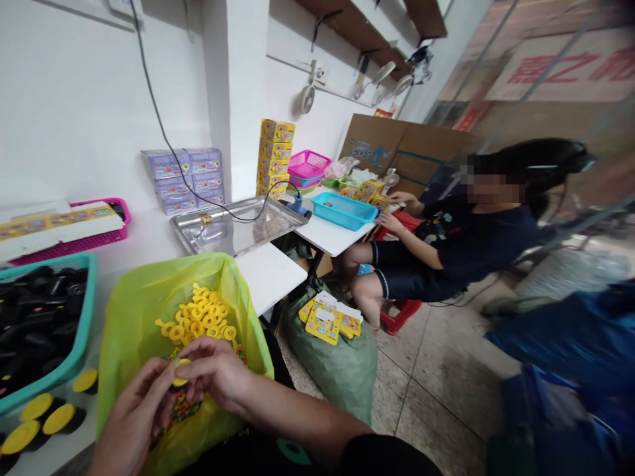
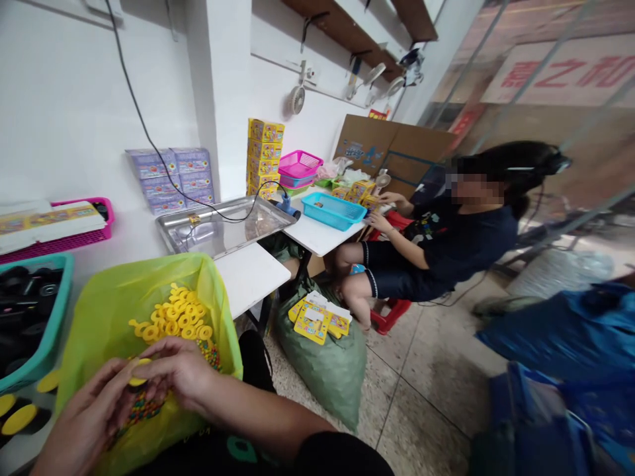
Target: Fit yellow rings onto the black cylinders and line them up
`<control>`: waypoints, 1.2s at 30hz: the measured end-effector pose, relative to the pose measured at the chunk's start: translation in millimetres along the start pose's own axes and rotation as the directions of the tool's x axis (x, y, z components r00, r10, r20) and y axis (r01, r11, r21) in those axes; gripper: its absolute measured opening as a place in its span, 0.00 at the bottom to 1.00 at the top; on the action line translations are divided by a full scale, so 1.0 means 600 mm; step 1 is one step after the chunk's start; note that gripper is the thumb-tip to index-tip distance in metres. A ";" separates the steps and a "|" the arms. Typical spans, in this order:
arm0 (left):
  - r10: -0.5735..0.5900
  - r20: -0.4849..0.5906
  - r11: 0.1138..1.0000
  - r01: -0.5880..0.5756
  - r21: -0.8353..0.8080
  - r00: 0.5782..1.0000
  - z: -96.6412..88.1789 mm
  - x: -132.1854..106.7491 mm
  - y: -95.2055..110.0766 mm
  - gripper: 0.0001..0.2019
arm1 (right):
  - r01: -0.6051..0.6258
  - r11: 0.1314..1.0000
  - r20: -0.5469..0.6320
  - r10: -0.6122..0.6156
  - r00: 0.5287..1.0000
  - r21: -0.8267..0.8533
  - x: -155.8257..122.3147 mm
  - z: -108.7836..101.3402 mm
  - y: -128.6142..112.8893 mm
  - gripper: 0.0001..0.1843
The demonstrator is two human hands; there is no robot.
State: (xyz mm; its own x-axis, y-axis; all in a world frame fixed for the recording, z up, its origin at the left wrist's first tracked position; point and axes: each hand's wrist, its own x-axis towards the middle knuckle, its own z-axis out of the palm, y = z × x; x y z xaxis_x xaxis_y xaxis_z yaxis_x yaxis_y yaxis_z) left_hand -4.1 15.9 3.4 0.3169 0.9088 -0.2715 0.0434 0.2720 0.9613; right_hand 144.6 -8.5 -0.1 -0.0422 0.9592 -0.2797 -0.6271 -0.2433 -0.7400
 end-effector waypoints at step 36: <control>0.450 -0.789 0.862 0.028 0.507 0.418 -0.372 0.008 -0.077 0.20 | 0.037 0.836 -0.100 -0.110 0.989 -0.547 -0.001 -0.051 0.002 0.25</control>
State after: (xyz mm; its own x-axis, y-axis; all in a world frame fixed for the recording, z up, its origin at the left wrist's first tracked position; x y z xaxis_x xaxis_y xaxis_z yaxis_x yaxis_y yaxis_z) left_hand -216.1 78.4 -52.4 -0.5953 0.7522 0.2824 0.5266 0.0998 0.8442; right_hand 167.9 -13.9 -19.6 0.1046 0.9608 -0.2566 -0.1003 -0.2465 -0.9639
